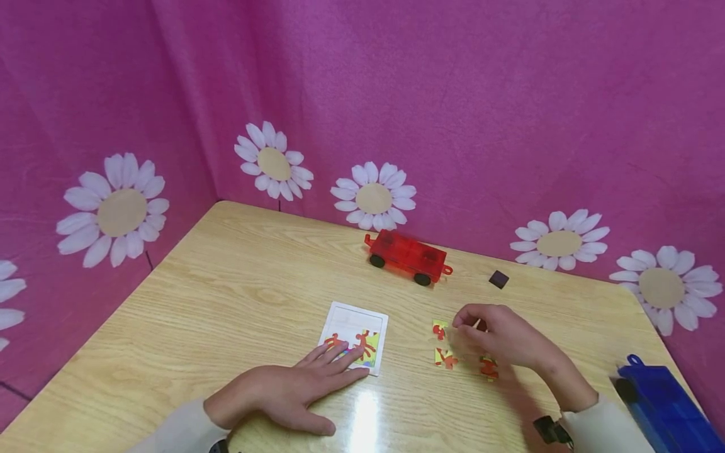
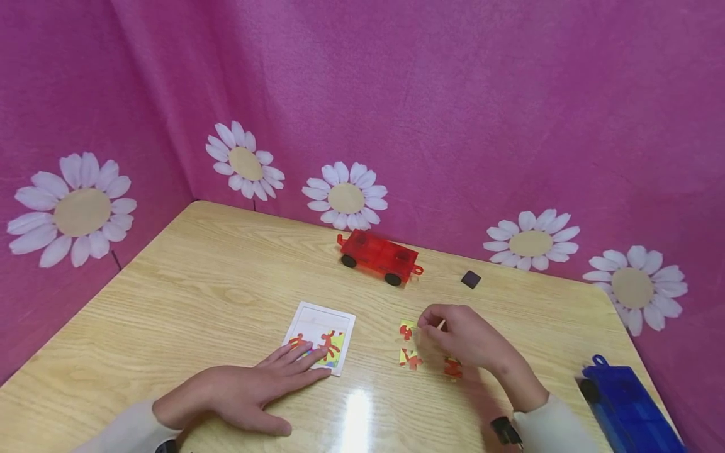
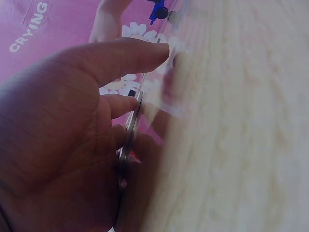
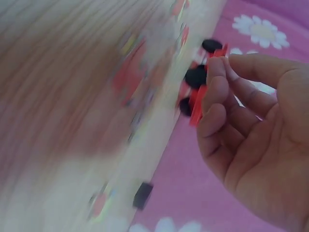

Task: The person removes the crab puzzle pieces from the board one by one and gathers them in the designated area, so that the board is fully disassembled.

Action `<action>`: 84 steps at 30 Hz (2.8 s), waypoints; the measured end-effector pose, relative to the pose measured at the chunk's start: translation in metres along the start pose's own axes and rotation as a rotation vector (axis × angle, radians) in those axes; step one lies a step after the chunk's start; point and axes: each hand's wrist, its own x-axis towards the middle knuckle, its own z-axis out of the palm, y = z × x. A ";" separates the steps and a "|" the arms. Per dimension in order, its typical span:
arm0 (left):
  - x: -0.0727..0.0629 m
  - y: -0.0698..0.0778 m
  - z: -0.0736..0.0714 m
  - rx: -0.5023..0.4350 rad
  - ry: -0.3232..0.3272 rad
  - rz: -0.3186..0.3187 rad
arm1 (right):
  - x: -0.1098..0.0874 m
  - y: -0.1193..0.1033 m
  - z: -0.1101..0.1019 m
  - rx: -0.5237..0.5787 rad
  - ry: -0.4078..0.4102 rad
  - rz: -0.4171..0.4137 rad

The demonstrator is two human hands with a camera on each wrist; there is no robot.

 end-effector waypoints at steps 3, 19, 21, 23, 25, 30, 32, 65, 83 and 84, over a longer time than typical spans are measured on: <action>0.001 0.000 0.000 0.004 0.000 0.000 | 0.011 -0.008 0.006 0.011 -0.021 -0.023; 0.001 0.001 0.001 -0.014 -0.019 -0.003 | 0.063 -0.050 0.054 -0.084 -0.087 -0.218; 0.001 0.002 0.000 -0.008 -0.013 0.000 | 0.068 -0.056 0.057 -0.107 -0.087 -0.225; 0.000 0.002 0.000 0.001 -0.005 0.005 | 0.073 -0.062 0.059 -0.127 -0.089 -0.233; 0.000 0.002 -0.001 0.005 -0.001 0.008 | 0.078 -0.067 0.060 -0.135 -0.095 -0.235; 0.000 0.001 -0.002 0.004 -0.003 0.014 | 0.086 -0.073 0.063 -0.143 -0.119 -0.228; 0.000 0.001 -0.002 0.003 -0.004 0.015 | 0.088 -0.075 0.065 -0.144 -0.127 -0.230; 0.001 -0.002 0.000 0.015 0.004 0.022 | 0.091 -0.077 0.072 -0.207 -0.165 -0.228; 0.001 -0.001 0.000 0.033 0.002 0.009 | 0.096 -0.078 0.076 -0.067 -0.114 -0.198; 0.001 -0.001 0.000 0.033 0.002 0.008 | 0.096 -0.079 0.076 -0.071 -0.118 -0.187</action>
